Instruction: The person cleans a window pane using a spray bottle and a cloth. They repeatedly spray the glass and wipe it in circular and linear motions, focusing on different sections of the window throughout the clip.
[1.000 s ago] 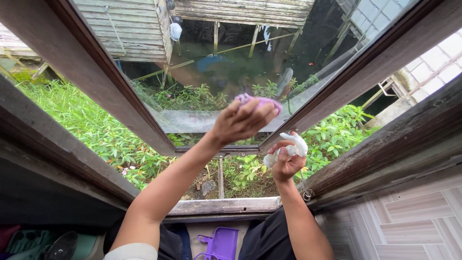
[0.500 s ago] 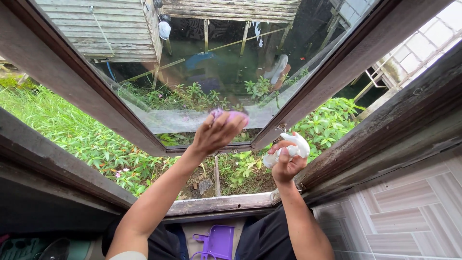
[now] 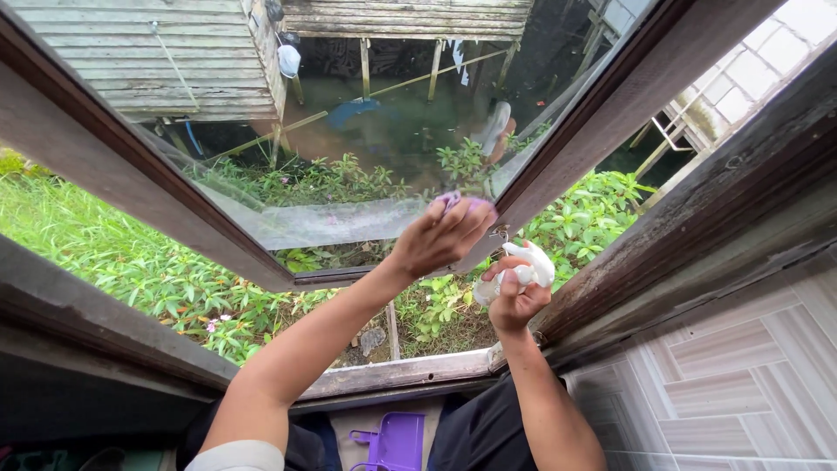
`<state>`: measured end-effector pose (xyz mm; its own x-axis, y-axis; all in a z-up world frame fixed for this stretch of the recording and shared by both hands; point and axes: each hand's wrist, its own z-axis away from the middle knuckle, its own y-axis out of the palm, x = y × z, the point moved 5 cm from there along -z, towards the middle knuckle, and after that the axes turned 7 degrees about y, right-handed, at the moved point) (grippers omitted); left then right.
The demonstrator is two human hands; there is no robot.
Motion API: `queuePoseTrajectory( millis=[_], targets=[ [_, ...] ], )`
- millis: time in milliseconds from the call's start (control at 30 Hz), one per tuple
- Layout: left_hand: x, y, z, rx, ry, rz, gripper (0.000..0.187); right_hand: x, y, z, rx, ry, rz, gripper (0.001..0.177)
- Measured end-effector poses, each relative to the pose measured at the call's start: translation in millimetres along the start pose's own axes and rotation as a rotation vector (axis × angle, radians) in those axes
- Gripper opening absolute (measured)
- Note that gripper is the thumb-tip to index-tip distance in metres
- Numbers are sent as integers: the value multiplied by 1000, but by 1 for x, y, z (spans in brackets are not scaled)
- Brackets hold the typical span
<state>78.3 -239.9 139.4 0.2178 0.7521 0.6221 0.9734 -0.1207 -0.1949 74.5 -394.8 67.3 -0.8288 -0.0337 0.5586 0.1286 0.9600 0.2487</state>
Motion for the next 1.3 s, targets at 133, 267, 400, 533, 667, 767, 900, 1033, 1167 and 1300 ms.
queuePoseTrajectory(
  millis=[133, 267, 400, 533, 667, 767, 900, 1033, 1167, 1300],
  targets=[
    [-41, 41, 67, 164, 97, 22, 11, -18, -12, 6, 9, 17, -43, 47],
    [-59, 55, 105, 279, 239, 31, 11, -16, -13, 6, 15, 19, -68, 47],
    [-39, 40, 95, 304, 202, -13, 21, -6, -11, 3, 4, 2, -45, 49],
    [22, -10, 28, 159, 55, -47, 34, -15, -20, 8, -12, 19, -73, 49],
    [46, -12, 13, 7, -135, -46, 52, -13, -15, 3, -20, 12, -23, 52],
    [22, 10, 21, -10, -127, -24, 44, -20, -12, 10, -34, 14, -30, 51],
    [-26, 34, 44, 89, -56, 44, 23, -10, -2, 5, -19, -22, -14, 50],
    [-72, 75, 103, 134, -37, 83, 22, -10, 5, 6, -13, -23, -43, 49],
    [-69, 68, 143, 335, 164, 25, 16, -11, 5, 5, -9, -22, -35, 48],
    [-17, 26, 127, 277, 113, -4, 26, -15, 3, 6, -9, -24, -45, 47]
  ],
)
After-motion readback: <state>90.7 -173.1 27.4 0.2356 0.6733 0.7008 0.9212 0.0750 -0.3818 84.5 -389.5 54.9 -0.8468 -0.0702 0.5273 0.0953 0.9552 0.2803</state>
